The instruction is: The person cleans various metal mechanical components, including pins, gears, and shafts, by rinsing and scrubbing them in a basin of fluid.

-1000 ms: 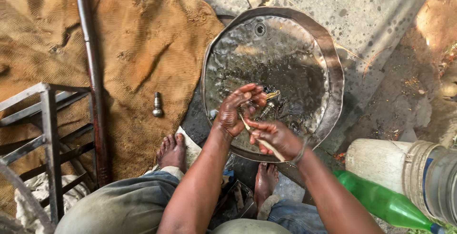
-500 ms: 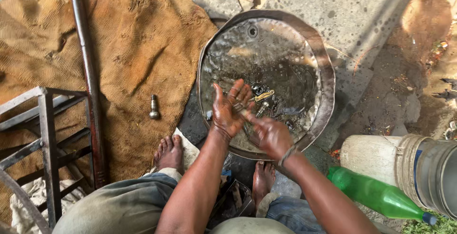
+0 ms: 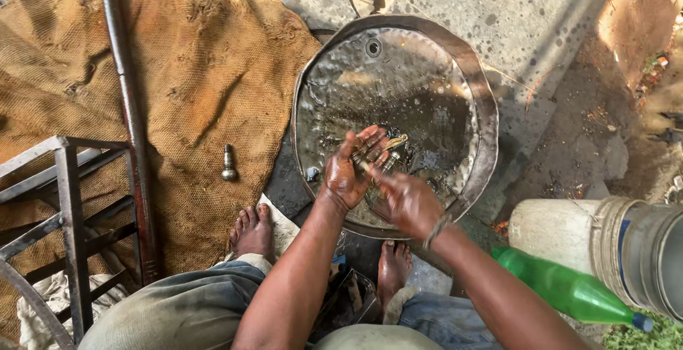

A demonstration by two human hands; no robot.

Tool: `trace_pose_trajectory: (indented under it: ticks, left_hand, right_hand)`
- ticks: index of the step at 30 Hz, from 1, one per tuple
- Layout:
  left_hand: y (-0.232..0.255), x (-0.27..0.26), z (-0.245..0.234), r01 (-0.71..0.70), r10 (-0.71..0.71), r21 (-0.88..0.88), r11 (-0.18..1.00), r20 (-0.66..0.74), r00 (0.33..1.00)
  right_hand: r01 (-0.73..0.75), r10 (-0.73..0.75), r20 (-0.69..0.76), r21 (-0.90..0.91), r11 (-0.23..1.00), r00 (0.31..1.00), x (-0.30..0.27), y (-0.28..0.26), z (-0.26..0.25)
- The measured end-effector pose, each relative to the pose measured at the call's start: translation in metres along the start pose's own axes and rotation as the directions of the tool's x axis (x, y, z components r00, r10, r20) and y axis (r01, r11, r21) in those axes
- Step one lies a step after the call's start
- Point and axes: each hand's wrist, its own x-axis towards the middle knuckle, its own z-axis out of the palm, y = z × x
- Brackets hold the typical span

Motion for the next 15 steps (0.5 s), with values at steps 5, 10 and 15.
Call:
trace_pose_trajectory:
  ticks: [5, 10, 15]
  left_hand:
    - [0.002, 0.003, 0.006, 0.022, -0.017, -0.056, 0.998, 0.082, 0.996]
    - [-0.001, 0.003, 0.004, -0.01, 0.01, 0.018, 1.0, 0.0, 1.0]
    - [-0.008, 0.003, -0.001, -0.005, 0.023, 0.119, 0.993, -0.148, 0.989]
  right_hand:
    - [-0.167, 0.184, -0.022, 0.326, 0.931, 0.983, 0.005, 0.003, -0.018]
    - [-0.227, 0.233, 0.034, 0.405, 0.886, 0.972, 0.001, -0.004, -0.011]
    - [-0.627, 0.579, 0.256, 0.186, 0.757, 0.774, 0.004, -0.009, 0.018]
